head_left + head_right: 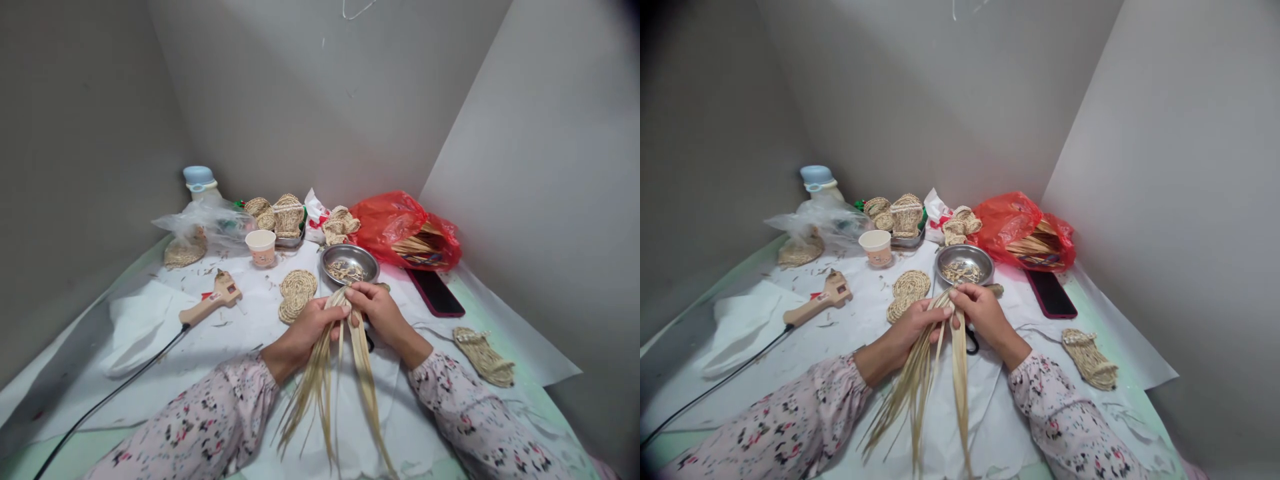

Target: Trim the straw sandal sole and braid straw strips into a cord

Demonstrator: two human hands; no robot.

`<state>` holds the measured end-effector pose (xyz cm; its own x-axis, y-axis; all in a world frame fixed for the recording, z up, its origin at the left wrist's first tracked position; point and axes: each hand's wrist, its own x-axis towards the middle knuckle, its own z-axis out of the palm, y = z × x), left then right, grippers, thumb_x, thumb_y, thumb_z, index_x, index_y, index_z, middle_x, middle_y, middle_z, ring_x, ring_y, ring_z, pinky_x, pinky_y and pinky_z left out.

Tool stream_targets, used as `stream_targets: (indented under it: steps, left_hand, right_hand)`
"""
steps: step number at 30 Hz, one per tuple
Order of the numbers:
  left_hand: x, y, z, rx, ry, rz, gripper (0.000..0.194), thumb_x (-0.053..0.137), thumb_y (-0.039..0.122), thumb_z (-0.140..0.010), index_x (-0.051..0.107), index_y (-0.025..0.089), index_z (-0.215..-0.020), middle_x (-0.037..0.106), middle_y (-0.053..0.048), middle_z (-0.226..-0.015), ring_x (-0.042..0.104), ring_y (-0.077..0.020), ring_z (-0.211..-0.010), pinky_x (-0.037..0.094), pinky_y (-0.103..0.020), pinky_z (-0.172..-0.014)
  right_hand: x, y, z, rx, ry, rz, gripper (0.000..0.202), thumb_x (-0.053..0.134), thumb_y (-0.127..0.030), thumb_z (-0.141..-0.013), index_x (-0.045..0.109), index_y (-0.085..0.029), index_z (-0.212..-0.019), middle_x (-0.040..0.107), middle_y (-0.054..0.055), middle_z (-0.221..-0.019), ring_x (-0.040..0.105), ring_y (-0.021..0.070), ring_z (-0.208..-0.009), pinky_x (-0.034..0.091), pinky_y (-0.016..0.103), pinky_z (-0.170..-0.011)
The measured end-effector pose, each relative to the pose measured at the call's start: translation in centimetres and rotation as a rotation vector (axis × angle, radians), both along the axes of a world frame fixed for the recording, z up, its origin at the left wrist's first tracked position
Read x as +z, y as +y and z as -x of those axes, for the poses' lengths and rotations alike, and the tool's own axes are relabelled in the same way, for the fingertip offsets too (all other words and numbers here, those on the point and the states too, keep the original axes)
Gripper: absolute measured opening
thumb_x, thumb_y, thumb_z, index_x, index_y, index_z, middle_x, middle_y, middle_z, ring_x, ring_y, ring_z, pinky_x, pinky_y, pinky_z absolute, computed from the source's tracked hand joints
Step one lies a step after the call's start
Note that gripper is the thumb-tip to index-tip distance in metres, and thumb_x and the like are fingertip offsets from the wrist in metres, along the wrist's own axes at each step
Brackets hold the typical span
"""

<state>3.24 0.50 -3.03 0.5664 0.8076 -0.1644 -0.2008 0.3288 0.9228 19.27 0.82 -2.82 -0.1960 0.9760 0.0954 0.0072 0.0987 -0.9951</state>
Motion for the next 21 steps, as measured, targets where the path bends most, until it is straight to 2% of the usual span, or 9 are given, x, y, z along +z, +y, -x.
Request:
stream_targets:
  steps: [2, 5, 9, 13, 17, 19, 21]
  left_hand:
    - [0.0, -0.1, 0.1, -0.023, 0.037, -0.035, 0.027, 0.066, 0.038, -0.077, 0.068, 0.012, -0.075, 0.044, 0.005, -0.044, 0.032, -0.0043, -0.036, 0.025, -0.018, -0.039]
    - [0.1, -0.3, 0.1, -0.029, 0.084, -0.071, 0.028, 0.068, 0.039, -0.075, 0.067, 0.012, -0.077, 0.053, 0.002, -0.054, 0.030, -0.0028, -0.037, 0.019, -0.019, -0.038]
    - [0.5, -0.6, 0.0, -0.088, 0.060, -0.065, 0.024, 0.068, 0.034, -0.076, 0.067, 0.012, -0.085, 0.063, -0.002, -0.068, 0.031, -0.0027, -0.041, 0.017, -0.019, -0.040]
    - [0.7, -0.7, 0.1, -0.177, 0.057, -0.054, 0.025, 0.069, 0.035, -0.074, 0.065, 0.011, -0.075, 0.061, -0.002, -0.064, 0.030, -0.0026, -0.041, 0.015, -0.021, -0.040]
    - [0.7, -0.7, 0.0, -0.225, 0.032, 0.033, 0.023, 0.073, 0.031, -0.069, 0.061, 0.013, -0.075, 0.060, 0.000, -0.062, 0.032, -0.0027, -0.041, 0.017, -0.021, -0.040]
    - [0.7, -0.8, -0.1, -0.244, 0.014, 0.049, 0.021, 0.073, 0.028, -0.067, 0.061, 0.013, -0.074, 0.060, -0.001, -0.061, 0.035, -0.0033, -0.042, 0.019, -0.020, -0.041]
    - [0.7, -0.8, -0.1, -0.260, 0.021, 0.035, 0.018, 0.072, 0.027, -0.068, 0.062, 0.012, -0.074, 0.061, -0.002, -0.060, 0.035, -0.0038, -0.042, 0.018, -0.021, -0.041]
  right_hand:
    - [-0.3, 0.3, -0.2, -0.053, 0.043, 0.020, 0.028, 0.060, -0.045, -0.084, 0.062, -0.017, -0.080, 0.056, -0.003, -0.050, 0.044, 0.0085, -0.041, 0.029, 0.021, -0.042]
    - [-0.6, 0.7, -0.6, -0.165, 0.120, 0.012, 0.028, 0.064, -0.045, -0.080, 0.061, -0.017, -0.076, 0.054, -0.005, -0.052, 0.040, 0.0066, -0.041, 0.028, 0.019, -0.041]
    - [-0.6, 1.2, -1.0, -0.206, 0.276, 0.019, 0.028, 0.067, -0.043, -0.078, 0.058, -0.017, -0.071, 0.050, -0.006, -0.051, 0.035, 0.0052, -0.039, 0.024, 0.019, -0.038]
    - [-0.4, 1.7, -1.6, -0.269, 0.414, 0.026, 0.030, 0.067, -0.044, -0.078, 0.057, -0.017, -0.068, 0.049, -0.006, -0.051, 0.035, 0.0058, -0.039, 0.026, 0.019, -0.038]
    - [-0.5, 2.5, -2.6, -0.379, 0.521, 0.017, 0.030, 0.071, -0.043, -0.073, 0.056, -0.018, -0.067, 0.051, -0.006, -0.054, 0.041, 0.0073, -0.043, 0.035, 0.020, -0.041]
    - [-0.5, 2.9, -3.3, -0.424, 0.574, 0.026, 0.032, 0.074, -0.043, -0.071, 0.053, -0.019, -0.067, 0.048, -0.007, -0.052, 0.041, 0.0071, -0.043, 0.038, 0.021, -0.043]
    - [-0.6, 3.3, -4.2, -0.384, 0.555, 0.046, 0.037, 0.070, -0.049, -0.073, 0.048, -0.020, -0.066, 0.041, -0.009, -0.048, 0.038, 0.0068, -0.040, 0.038, 0.021, -0.041]
